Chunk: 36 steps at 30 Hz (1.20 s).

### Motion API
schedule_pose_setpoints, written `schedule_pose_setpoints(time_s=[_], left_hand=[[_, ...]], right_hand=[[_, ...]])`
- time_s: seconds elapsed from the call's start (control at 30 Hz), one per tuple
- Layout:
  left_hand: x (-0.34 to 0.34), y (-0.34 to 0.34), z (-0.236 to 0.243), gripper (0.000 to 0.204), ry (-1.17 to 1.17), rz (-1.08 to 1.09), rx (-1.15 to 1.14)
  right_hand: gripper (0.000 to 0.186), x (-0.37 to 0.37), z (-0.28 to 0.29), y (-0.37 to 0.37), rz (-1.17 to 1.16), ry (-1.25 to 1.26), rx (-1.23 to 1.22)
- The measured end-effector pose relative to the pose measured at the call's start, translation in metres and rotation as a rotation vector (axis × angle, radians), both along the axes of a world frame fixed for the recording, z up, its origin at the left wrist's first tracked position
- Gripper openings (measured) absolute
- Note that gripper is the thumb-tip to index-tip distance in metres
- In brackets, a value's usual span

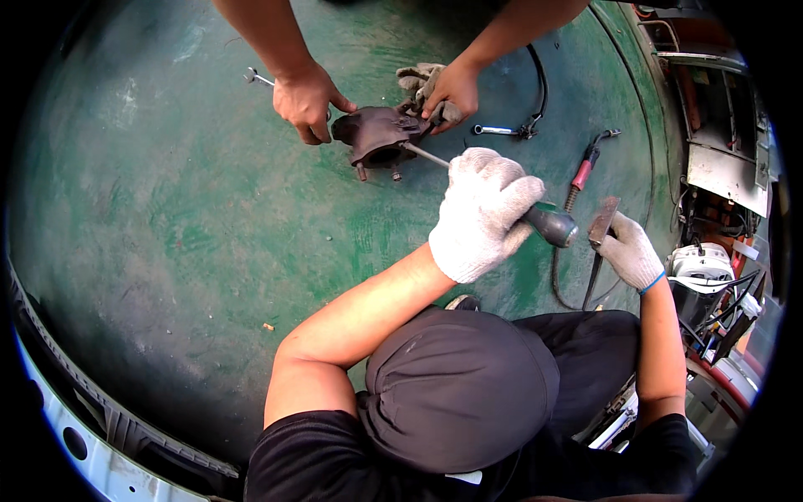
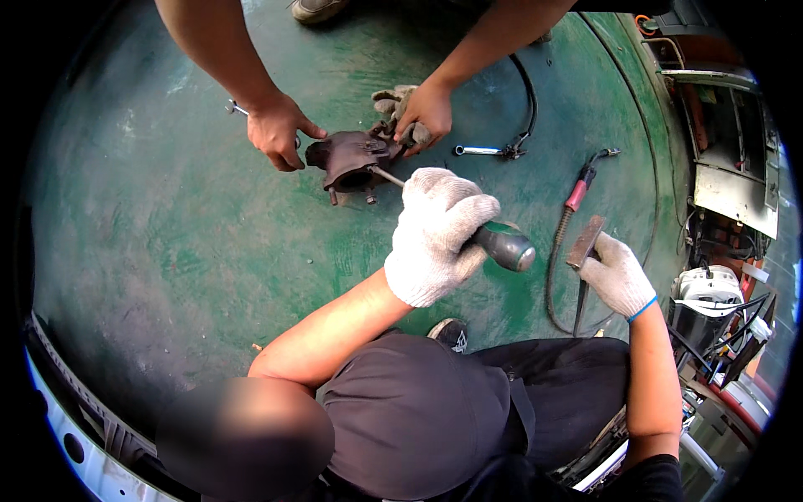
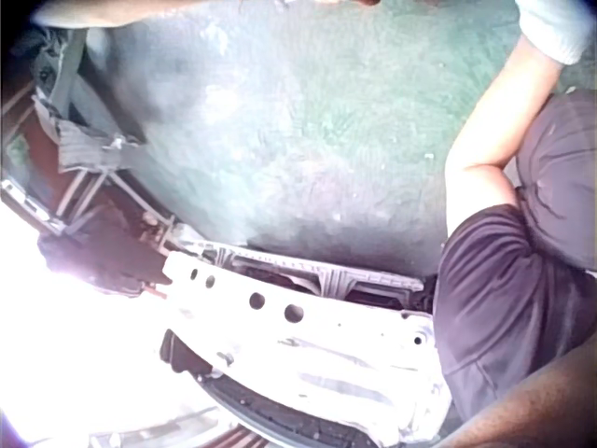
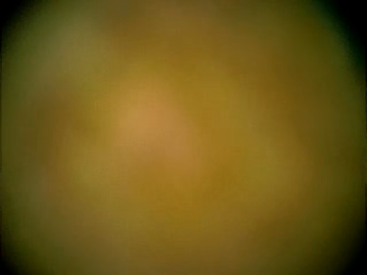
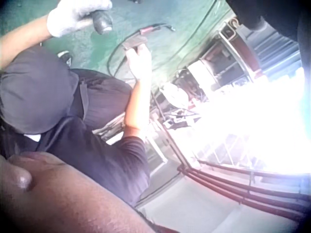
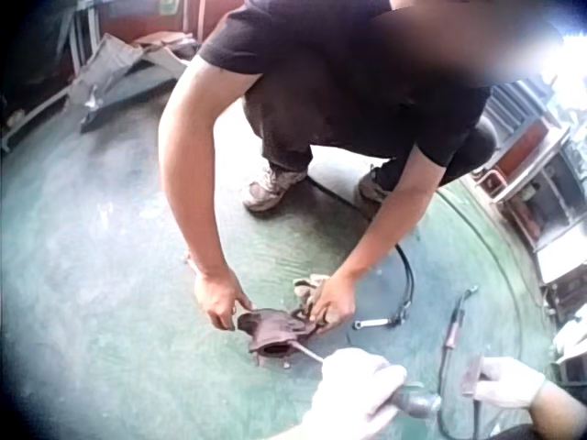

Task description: The person sits on the floor and uses a wrench to loosen bolts on a brake caliper. They then retrieve a hammer and punch, and repeatedly strike the punch to remove a pin from the caliper. The person briefly walks to a nearby car to retrieve a tool before returning to continue the repair.

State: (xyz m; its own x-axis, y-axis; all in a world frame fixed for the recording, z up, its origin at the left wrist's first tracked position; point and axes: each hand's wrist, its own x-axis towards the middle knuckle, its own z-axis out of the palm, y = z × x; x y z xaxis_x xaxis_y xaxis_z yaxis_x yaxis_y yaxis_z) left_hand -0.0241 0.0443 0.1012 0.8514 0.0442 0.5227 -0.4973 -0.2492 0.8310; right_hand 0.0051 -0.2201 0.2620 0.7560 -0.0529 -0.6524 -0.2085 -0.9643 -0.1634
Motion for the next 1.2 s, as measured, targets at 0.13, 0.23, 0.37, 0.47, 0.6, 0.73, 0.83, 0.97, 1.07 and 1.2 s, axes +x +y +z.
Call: schedule_pose_setpoints(time_s=[0.13, 0.23, 0.37, 0.47, 0.6, 0.73, 0.83, 0.97, 1.07, 1.2], left_hand=[[0.005, 0.002, 0.004, 0.052, 0.015, 0.012, 0.031], [0.004, 0.000, 0.003, 0.051, 0.031, 0.047, 0.010], [0.009, 0.001, 0.004, 0.049, 0.016, 0.079, 0.011], [0.010, -0.001, 0.003, 0.047, 0.010, 0.120, 0.010], [0.016, -0.005, 0.000, 0.044, -0.009, 0.192, -0.024], [0.014, -0.003, 0.001, 0.043, -0.019, 0.214, -0.032], [0.016, -0.005, 0.003, 0.043, -0.020, 0.205, -0.014], [0.017, -0.002, -0.007, 0.044, -0.072, 0.248, -0.080], [0.018, -0.003, -0.005, 0.044, -0.062, 0.226, -0.112], [0.015, 0.005, -0.003, 0.040, -0.096, 0.173, -0.120]], right_hand=[[0.027, 0.008, 0.024, 0.014, 0.010, -0.003, 0.001], [0.025, 0.009, 0.036, 0.013, 0.017, -0.023, 0.053], [0.020, 0.009, 0.039, 0.013, -0.013, -0.108, 0.164], [0.016, 0.004, 0.035, 0.016, -0.032, -0.180, 0.285], [0.017, 0.001, 0.034, 0.016, -0.057, -0.230, 0.236], [0.019, -0.001, 0.038, 0.019, -0.053, -0.227, 0.273], [0.020, -0.001, 0.041, 0.024, -0.045, -0.278, 0.306], [0.033, 0.003, 0.083, 0.032, -0.022, -0.528, 0.379], [0.049, 0.006, 0.094, 0.015, 0.152, -0.603, 1.002], [0.025, -0.055, 0.035, 0.023, -0.184, -0.268, 0.917]])
